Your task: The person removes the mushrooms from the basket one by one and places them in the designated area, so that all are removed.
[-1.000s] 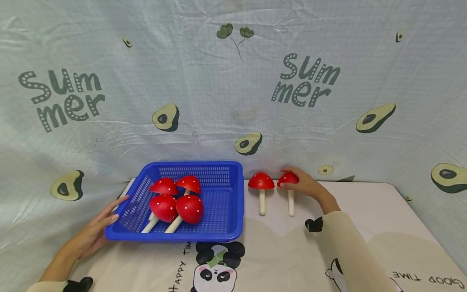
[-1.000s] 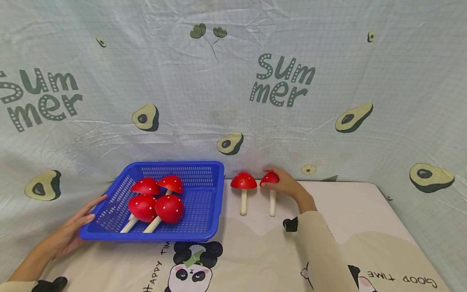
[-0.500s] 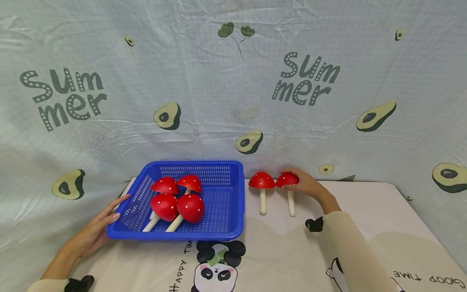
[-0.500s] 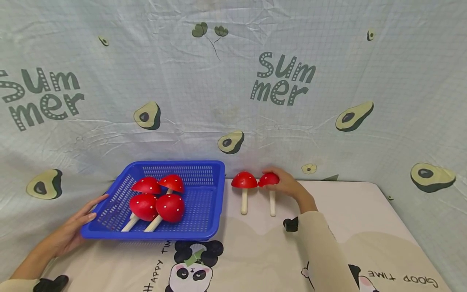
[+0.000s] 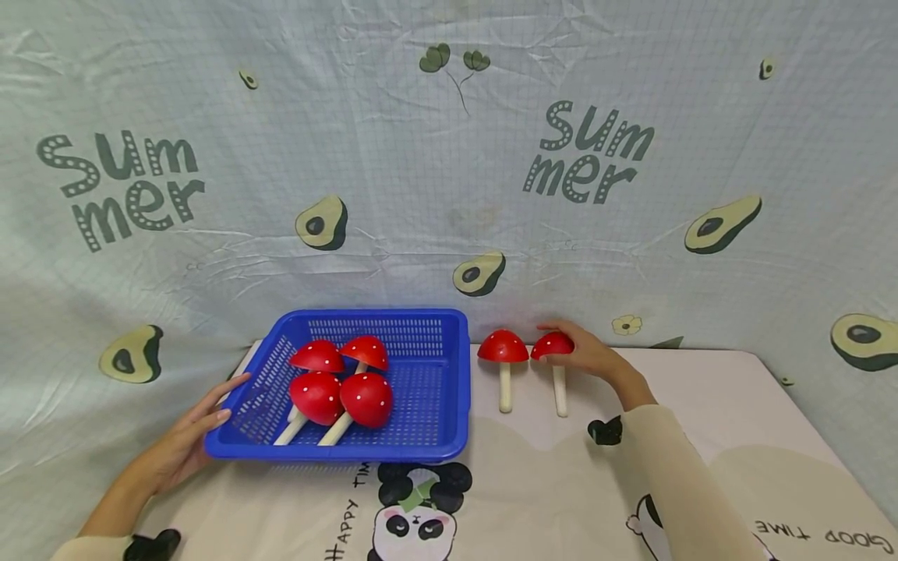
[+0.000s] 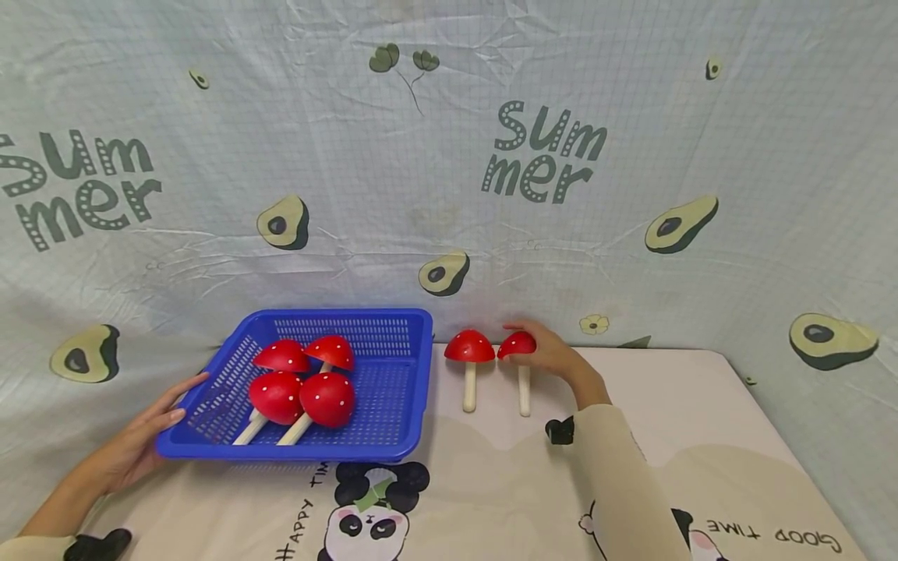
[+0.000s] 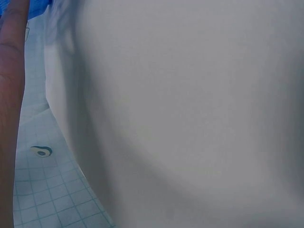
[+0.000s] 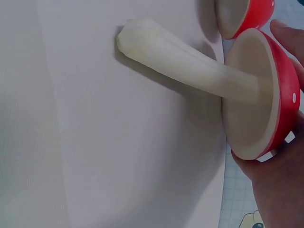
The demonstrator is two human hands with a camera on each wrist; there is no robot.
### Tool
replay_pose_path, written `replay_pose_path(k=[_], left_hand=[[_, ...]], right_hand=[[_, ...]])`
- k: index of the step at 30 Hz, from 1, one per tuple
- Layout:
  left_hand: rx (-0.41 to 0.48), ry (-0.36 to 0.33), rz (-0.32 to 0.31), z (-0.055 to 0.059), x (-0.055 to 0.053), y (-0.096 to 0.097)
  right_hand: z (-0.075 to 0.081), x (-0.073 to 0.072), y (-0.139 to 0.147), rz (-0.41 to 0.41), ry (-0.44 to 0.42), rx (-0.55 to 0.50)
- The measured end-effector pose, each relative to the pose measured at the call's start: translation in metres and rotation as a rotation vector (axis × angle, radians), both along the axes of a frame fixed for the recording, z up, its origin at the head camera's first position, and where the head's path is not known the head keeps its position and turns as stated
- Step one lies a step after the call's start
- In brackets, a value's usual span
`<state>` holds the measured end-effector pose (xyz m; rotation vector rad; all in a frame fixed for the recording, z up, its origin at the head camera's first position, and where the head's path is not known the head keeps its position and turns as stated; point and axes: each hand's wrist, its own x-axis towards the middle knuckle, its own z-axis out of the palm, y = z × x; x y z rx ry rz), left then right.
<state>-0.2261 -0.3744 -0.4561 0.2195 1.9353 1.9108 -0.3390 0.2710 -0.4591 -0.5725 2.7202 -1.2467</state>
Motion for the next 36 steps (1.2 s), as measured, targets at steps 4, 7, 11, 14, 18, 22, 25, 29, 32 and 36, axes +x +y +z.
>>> replay_pose_path(k=[4,7,11,14,18,22,25,29,32,36], left_hand=[[-0.004,-0.002,0.001,0.001,0.001,0.0],[-0.007,-0.002,0.011,0.001,0.002,0.001],[0.016,-0.001,-0.003,0.001,0.003,0.002],[0.031,-0.001,-0.017,0.002,0.002,0.001],[0.035,-0.002,-0.016,0.001,0.001,0.0],[0.051,-0.001,-0.023,0.0,0.001,-0.001],[0.071,0.002,-0.037,0.0,0.001,-0.002],[0.098,0.009,-0.064,0.0,0.001,-0.003],[0.09,0.01,-0.061,0.0,0.001,-0.003],[0.046,-0.003,-0.024,0.001,0.0,-0.001]], right_hand=[[-0.001,-0.001,0.002,-0.002,-0.004,0.009],[-0.001,0.0,0.002,-0.002,-0.01,0.008],[0.006,0.002,0.001,-0.008,0.004,0.006],[0.013,0.003,-0.001,-0.005,0.04,0.017],[0.021,0.003,-0.003,0.0,0.068,0.03],[0.027,0.003,-0.006,0.019,0.097,0.038],[0.032,0.003,-0.01,0.051,0.131,0.044],[0.043,0.007,-0.02,0.094,0.161,0.054],[0.051,0.01,-0.029,0.125,0.175,0.056],[0.059,0.013,-0.042,0.179,0.206,0.063]])
